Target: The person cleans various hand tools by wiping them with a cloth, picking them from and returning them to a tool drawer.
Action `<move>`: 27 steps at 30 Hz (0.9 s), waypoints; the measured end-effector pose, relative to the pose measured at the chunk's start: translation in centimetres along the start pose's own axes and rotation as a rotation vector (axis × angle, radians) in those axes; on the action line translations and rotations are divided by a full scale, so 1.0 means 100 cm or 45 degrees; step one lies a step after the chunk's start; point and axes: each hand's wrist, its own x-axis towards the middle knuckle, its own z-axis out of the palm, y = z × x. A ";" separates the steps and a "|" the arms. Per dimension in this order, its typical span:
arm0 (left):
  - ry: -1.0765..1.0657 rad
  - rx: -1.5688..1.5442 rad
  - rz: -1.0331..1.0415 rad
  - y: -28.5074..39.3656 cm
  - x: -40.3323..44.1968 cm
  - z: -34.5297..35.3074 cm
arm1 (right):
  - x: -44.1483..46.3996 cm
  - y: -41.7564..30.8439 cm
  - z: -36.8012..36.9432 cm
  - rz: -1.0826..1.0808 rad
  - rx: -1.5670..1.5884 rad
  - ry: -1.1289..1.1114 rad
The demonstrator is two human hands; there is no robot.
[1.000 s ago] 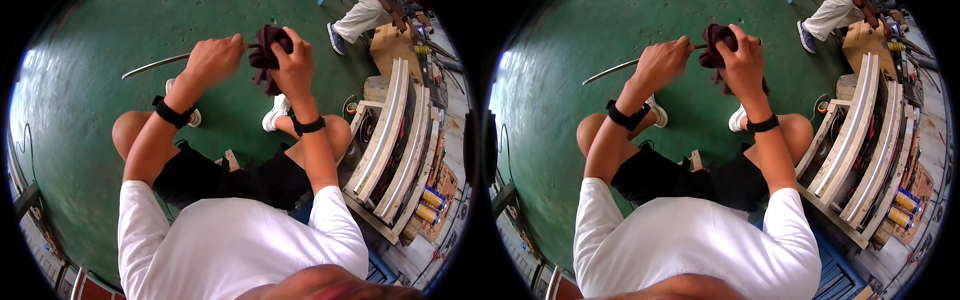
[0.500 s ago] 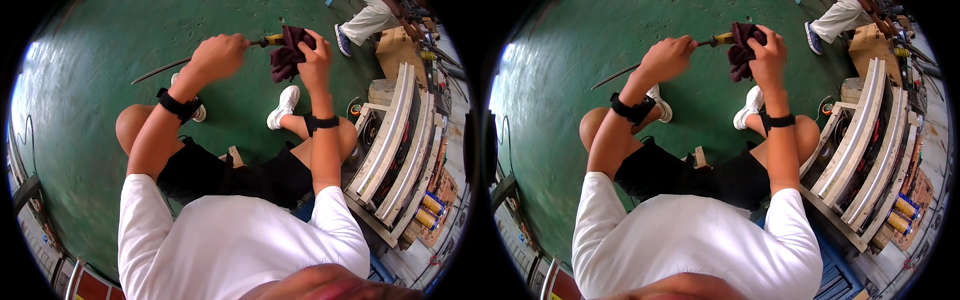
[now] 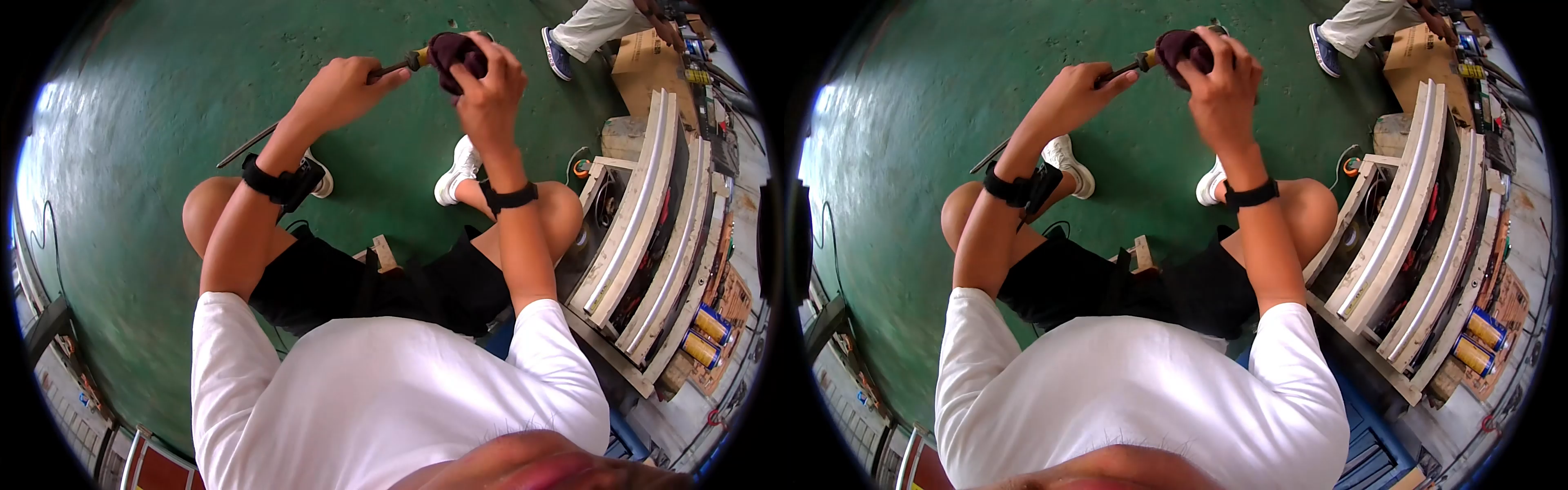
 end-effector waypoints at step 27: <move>0.012 -0.068 -0.105 -0.002 0.002 0.003 | -0.003 -0.020 -0.003 -0.050 0.302 -0.145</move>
